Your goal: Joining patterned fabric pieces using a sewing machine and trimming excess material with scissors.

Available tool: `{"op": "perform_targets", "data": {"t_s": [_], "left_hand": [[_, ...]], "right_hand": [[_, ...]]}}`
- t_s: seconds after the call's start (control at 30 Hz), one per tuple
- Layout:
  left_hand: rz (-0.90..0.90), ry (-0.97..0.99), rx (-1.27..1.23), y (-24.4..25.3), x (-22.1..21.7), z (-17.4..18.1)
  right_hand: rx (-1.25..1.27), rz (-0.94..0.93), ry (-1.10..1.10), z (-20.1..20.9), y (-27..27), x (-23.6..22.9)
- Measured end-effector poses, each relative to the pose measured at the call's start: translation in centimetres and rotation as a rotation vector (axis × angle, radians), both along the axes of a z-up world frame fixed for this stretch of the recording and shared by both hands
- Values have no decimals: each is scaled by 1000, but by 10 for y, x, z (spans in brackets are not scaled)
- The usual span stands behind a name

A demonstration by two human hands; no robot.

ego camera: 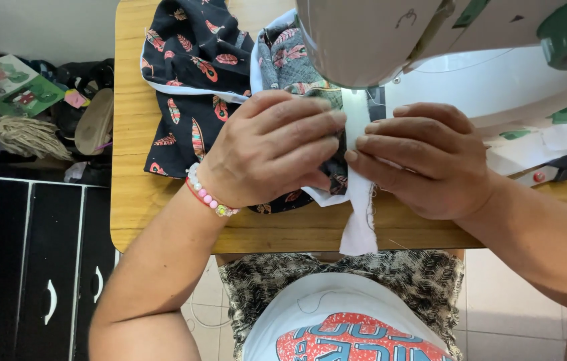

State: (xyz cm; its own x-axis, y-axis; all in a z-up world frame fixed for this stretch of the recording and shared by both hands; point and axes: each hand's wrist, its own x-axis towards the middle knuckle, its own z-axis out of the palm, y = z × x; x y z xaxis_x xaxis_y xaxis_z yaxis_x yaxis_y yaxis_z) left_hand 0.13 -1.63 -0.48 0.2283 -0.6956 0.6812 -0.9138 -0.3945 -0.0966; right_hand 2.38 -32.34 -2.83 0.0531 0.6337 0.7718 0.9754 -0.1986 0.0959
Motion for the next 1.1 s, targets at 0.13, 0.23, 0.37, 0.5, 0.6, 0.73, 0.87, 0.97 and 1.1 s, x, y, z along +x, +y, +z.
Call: {"op": "perform_targets", "data": {"t_s": [0.13, 0.23, 0.37, 0.5, 0.6, 0.73, 0.87, 0.97, 1.1], "left_hand": [[142, 112, 139, 3, 3, -8], [126, 106, 130, 3, 5, -8], [127, 142, 106, 3, 5, -10], [128, 349, -141, 0, 16, -5], [256, 414, -247, -7, 51, 0], [525, 183, 83, 1, 142, -57], [458, 187, 12, -11, 149, -48], [376, 224, -82, -16, 147, -45], [262, 278, -214, -16, 138, -40]], "right_hand": [[-58, -3, -68, 8, 3, -2], [-102, -8, -103, 8, 0, -2], [-118, 11, -114, 12, 2, -2], [-130, -12, -156, 15, 4, -2], [-133, -15, -180, 14, 3, -2], [-135, -26, -172, 13, 5, -3], [-135, -19, -147, 14, 4, -3], [-129, -11, -151, 12, 4, -2], [-140, -21, -129, 11, 4, -3]]}}
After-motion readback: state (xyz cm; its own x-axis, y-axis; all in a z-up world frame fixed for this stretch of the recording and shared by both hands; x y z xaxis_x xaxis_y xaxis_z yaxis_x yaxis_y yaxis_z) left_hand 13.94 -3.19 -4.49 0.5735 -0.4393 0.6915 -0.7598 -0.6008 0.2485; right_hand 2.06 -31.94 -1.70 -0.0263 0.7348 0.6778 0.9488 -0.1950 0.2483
